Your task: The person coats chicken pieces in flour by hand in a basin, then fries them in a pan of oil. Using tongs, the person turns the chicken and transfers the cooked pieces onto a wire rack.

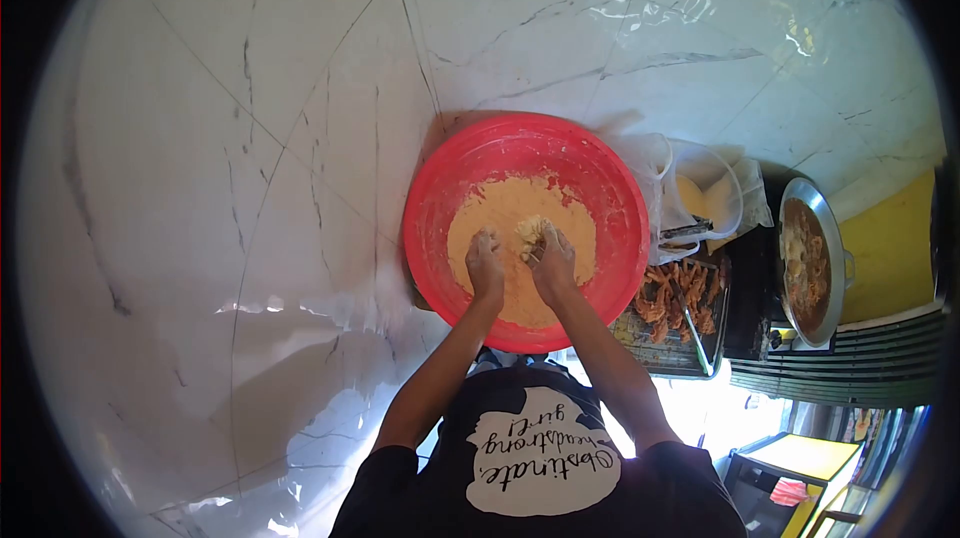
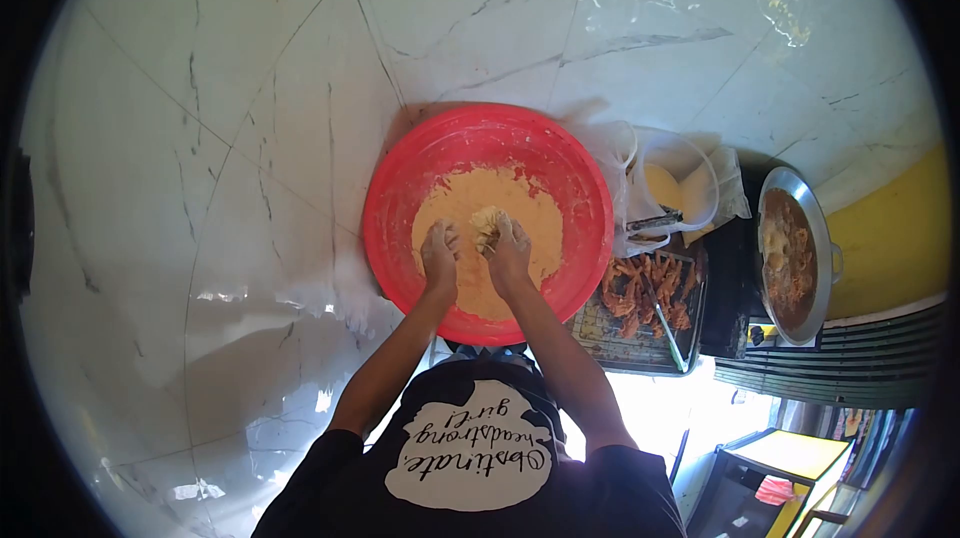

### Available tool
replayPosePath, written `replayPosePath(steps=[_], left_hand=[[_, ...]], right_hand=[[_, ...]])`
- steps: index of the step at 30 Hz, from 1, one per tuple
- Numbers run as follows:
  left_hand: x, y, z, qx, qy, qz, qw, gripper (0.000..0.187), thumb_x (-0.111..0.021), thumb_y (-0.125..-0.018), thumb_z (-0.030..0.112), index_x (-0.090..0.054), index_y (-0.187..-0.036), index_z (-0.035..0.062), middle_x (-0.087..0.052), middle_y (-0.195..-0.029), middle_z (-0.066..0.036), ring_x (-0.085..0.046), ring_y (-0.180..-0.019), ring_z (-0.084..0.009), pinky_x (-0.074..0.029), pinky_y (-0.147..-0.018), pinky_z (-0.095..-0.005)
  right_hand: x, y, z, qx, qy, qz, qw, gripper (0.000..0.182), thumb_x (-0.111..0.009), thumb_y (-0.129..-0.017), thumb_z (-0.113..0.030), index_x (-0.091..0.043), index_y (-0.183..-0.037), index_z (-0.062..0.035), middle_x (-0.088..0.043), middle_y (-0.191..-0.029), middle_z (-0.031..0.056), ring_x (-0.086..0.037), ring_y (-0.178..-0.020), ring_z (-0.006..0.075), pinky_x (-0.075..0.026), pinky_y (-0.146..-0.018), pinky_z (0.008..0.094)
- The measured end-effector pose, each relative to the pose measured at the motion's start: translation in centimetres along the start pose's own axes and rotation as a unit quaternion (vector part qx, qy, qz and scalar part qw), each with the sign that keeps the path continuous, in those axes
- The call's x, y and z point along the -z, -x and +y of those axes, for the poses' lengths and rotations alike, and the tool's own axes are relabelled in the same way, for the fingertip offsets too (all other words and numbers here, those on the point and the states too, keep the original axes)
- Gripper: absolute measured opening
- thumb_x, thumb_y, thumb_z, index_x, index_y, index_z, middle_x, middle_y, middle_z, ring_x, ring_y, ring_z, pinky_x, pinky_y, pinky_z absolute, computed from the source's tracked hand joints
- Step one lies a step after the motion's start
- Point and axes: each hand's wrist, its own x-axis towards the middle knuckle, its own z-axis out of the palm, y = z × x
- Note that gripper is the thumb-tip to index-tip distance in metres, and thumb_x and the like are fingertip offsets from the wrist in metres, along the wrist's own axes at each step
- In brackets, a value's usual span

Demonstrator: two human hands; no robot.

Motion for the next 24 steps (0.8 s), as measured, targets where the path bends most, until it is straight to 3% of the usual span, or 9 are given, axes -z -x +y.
replayPosePath(steps=[2, 3, 4, 10, 13, 17, 20, 22, 24], left_hand=[[0.1, 1.4, 2.3, 0.061, 0.025, -0.047, 0.997, 0.049, -0.039, -0.095, 0.045, -0.050, -0.117, 0.0023, -0.055, -0.107, -0.009, -0.055, -0.095, -0.0193, -0.047, -0.082, -0.0335], [0.1, 1.9, 3.1, 0.120, 0.051, -0.093, 0.987, 0.049, -0.040, -0.095, 0.046, -0.051, -0.115, 0.0027, -0.057, -0.105, -0.008, -0.056, -0.091, -0.0174, -0.048, -0.079, -0.0318], [0.2, 1.8, 3.0, 0.123, 0.052, -0.096, 0.986, 0.049, -0.040, -0.095, 0.046, -0.051, -0.115, 0.0027, -0.057, -0.105, -0.008, -0.056, -0.091, -0.0174, -0.048, -0.079, -0.0318], [1.0, 1.6, 2.5, 0.156, 0.129, -0.102, 0.974, 0.054, -0.041, -0.093, 0.050, -0.051, -0.115, 0.0013, -0.057, -0.103, -0.009, -0.056, -0.092, -0.0193, -0.047, -0.081, -0.0330], [1.0, 1.9, 2.6, 0.121, 0.080, -0.098, 0.985, 0.055, -0.038, -0.094, 0.050, -0.056, -0.112, 0.0013, -0.061, -0.100, -0.007, -0.058, -0.086, -0.0156, -0.046, -0.078, -0.0289], [1.9, 2.1, 3.2, 0.087, 0.049, -0.107, 0.989, 0.052, -0.039, -0.095, 0.049, -0.059, -0.108, 0.0037, -0.063, -0.095, -0.004, -0.056, -0.081, -0.0111, -0.044, -0.072, -0.0249], [3.1, 1.5, 2.9, 0.060, 0.015, -0.092, 0.994, 0.049, -0.039, -0.095, 0.047, -0.061, -0.107, 0.0046, -0.064, -0.094, -0.003, -0.055, -0.079, -0.0097, -0.042, -0.069, -0.0230], [3.9, 1.0, 2.6, 0.056, 0.012, -0.092, 0.994, 0.048, -0.039, -0.095, 0.046, -0.061, -0.106, 0.0049, -0.064, -0.094, -0.003, -0.055, -0.078, -0.0094, -0.040, -0.067, -0.0223], [4.3, 0.7, 2.6, 0.063, -0.035, -0.100, 0.992, 0.051, -0.036, -0.095, 0.048, -0.059, -0.112, 0.0050, -0.063, -0.103, -0.006, -0.058, -0.090, -0.0145, -0.043, -0.076, -0.0271]], right_hand=[[0.6, 0.2, -0.5, -0.026, 0.021, -0.017, 0.999, 0.020, -0.049, -0.095, -0.025, -0.056, -0.093, -0.0066, -0.055, -0.077, 0.0015, -0.053, -0.063, 0.0102, -0.047, -0.061, 0.0259], [1.1, 0.1, -0.7, -0.002, 0.124, -0.063, 0.990, 0.023, -0.048, -0.095, -0.027, -0.057, -0.095, -0.0057, -0.057, -0.079, 0.0021, -0.054, -0.066, 0.0102, -0.048, -0.064, 0.0257], [1.5, 0.0, -0.8, 0.021, 0.226, -0.108, 0.968, 0.026, -0.048, -0.095, -0.028, -0.058, -0.096, -0.0048, -0.058, -0.082, 0.0027, -0.056, -0.070, 0.0102, -0.048, -0.066, 0.0254], [2.0, 0.5, -0.7, 0.057, 0.300, -0.120, 0.945, 0.028, -0.048, -0.095, -0.023, -0.059, -0.110, -0.0020, -0.061, -0.091, 0.0043, -0.058, -0.079, 0.0098, -0.050, -0.069, 0.0241], [1.8, 0.9, -0.6, -0.020, 0.208, -0.111, 0.972, 0.031, -0.048, -0.094, -0.023, -0.057, -0.114, -0.0016, -0.061, -0.095, 0.0047, -0.058, -0.080, 0.0109, -0.049, -0.072, 0.0250], [2.1, 0.9, -0.9, -0.028, 0.211, -0.107, 0.971, 0.029, -0.049, -0.093, -0.020, -0.056, -0.114, -0.0020, -0.060, -0.095, 0.0042, -0.057, -0.080, 0.0109, -0.049, -0.071, 0.0255], [2.8, 0.4, -0.9, 0.013, 0.313, -0.130, 0.941, 0.026, -0.048, -0.092, -0.016, -0.056, -0.113, -0.0024, -0.059, -0.095, 0.0043, -0.057, -0.081, 0.0115, -0.049, -0.070, 0.0261], [2.5, 1.1, -1.7, -0.032, 0.221, -0.145, 0.964, 0.024, -0.048, -0.092, -0.016, -0.057, -0.110, -0.0030, -0.059, -0.094, 0.0028, -0.058, -0.081, 0.0111, -0.049, -0.071, 0.0250], [2.8, 1.5, -2.1, -0.063, 0.151, -0.145, 0.976, 0.023, -0.048, -0.092, -0.015, -0.056, -0.110, -0.0026, -0.059, -0.095, 0.0031, -0.058, -0.082, 0.0117, -0.049, -0.072, 0.0254]])
